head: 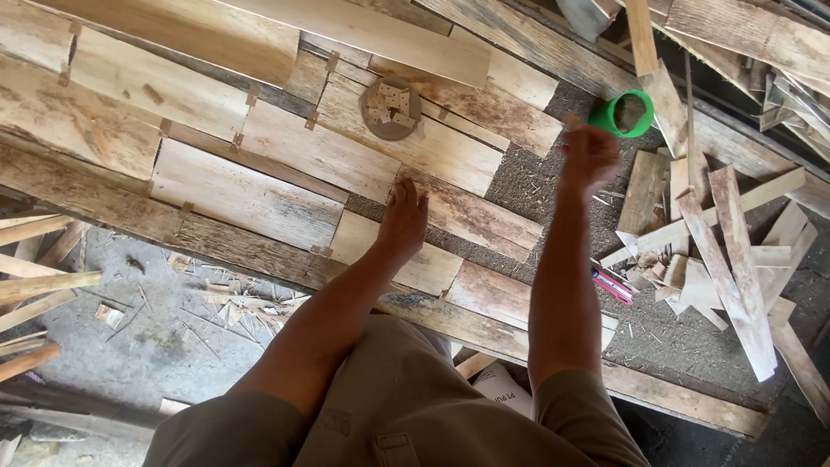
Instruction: The person is sorting, aligning, and trimming thin wood planks on a workshop bench.
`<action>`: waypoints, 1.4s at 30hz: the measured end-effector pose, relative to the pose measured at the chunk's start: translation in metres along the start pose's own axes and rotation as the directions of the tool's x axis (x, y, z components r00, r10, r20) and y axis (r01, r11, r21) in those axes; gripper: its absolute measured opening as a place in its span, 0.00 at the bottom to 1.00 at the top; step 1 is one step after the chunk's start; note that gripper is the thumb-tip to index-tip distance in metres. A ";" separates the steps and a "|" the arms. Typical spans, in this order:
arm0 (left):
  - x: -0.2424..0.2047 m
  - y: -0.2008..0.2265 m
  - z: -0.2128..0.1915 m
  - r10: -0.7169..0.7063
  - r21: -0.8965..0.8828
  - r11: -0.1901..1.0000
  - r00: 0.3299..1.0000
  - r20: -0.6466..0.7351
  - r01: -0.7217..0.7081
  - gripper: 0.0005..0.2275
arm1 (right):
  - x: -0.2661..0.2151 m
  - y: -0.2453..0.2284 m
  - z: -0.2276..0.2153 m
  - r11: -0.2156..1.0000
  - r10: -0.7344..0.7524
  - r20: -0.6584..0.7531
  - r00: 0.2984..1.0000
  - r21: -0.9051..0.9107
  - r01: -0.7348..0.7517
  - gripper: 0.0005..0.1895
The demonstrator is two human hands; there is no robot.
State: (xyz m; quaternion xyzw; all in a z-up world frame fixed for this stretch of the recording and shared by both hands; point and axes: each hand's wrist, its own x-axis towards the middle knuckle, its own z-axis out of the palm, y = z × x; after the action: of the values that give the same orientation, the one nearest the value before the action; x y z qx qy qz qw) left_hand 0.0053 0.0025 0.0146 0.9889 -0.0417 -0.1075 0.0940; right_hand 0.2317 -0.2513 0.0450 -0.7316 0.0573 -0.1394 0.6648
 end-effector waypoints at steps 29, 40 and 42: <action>0.042 0.016 -0.056 0.013 0.014 1.000 0.984 0.175 -0.015 0.13 | 0.125 0.057 -0.101 0.969 0.043 0.001 0.999 -0.243 -0.042 0.03; 0.190 0.109 -0.066 0.027 -0.335 0.942 0.988 0.150 0.025 0.20 | 0.114 0.032 -0.087 0.775 0.037 -0.098 0.995 -0.625 -0.090 0.16; 0.235 0.134 -0.038 -0.065 -0.624 0.780 0.998 -0.023 0.037 0.22 | 0.111 0.035 -0.085 0.776 0.036 -0.119 0.992 -0.623 -0.103 0.18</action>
State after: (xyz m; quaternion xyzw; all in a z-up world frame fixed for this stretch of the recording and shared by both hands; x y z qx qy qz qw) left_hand 0.2343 -0.1464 0.0294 0.9051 0.0248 -0.0964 0.4134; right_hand 0.3177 -0.3665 0.0313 -0.9006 0.1606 -0.1243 0.3843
